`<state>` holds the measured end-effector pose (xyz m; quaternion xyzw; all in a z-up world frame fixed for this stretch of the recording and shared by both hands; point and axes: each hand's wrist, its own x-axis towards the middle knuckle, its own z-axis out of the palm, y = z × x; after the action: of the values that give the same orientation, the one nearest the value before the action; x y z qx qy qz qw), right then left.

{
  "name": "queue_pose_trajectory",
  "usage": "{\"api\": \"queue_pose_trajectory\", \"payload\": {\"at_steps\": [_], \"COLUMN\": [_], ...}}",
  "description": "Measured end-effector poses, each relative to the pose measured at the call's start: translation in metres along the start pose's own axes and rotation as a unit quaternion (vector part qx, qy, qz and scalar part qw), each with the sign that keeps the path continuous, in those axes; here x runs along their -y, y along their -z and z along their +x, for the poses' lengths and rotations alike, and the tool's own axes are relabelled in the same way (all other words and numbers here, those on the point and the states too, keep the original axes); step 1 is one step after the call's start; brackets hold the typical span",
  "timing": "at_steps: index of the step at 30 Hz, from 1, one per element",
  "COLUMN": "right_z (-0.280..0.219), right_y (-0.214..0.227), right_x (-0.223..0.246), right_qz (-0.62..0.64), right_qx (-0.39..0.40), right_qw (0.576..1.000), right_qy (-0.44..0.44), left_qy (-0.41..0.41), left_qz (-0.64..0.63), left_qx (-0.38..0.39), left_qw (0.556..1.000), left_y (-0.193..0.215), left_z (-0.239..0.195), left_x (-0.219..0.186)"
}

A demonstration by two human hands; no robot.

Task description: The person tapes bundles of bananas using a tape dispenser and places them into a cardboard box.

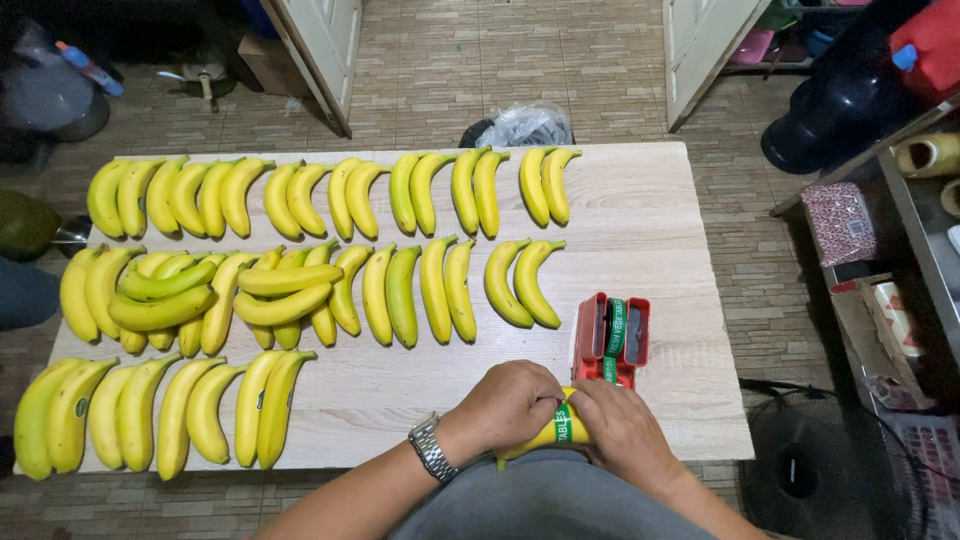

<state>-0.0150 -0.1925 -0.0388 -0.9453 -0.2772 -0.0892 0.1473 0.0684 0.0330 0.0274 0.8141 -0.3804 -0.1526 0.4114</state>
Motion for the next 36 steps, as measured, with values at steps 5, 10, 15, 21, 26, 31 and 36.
{"api": "queue_pose_trajectory", "payload": {"at_steps": [5, 10, 15, 21, 26, 31, 36], "right_z": [0.001, 0.001, 0.011, 0.012, 0.018, 0.012, -0.011], "right_y": [-0.003, -0.005, -0.002, -0.002, 0.001, 0.017, 0.043], "right_x": [0.004, 0.007, 0.003, -0.002, 0.004, 0.007, 0.031], "right_qz": [0.008, 0.0, 0.037, 0.075, 0.392, 0.649, 0.803], "right_qx": [-0.034, -0.078, -0.083, -0.057, 0.094, 0.053, -0.036], "right_qw": [0.999, 0.997, 0.996, 0.991, 0.819, 0.568, 0.351], "right_qy": [0.004, 0.007, -0.007, -0.096, -0.409, -0.503, -0.48], "left_qy": [-0.029, -0.079, -0.029, 0.012, 0.087, 0.233, 0.265], "left_qz": [0.016, 0.032, -0.028, -0.09, -0.171, -0.256, -0.332], "left_qx": [0.024, -0.022, -0.063, -0.216, -0.225, -0.14, -0.03], "left_qw": [0.999, 0.996, 0.997, 0.972, 0.955, 0.928, 0.905], "left_y": [0.013, 0.018, 0.023, 0.076, 0.075, 0.054, 0.017], "left_z": [-0.011, -0.025, -0.038, -0.055, -0.079, -0.096, -0.101], "left_x": [-0.022, -0.044, -0.062, -0.052, -0.022, 0.012, 0.057]}}
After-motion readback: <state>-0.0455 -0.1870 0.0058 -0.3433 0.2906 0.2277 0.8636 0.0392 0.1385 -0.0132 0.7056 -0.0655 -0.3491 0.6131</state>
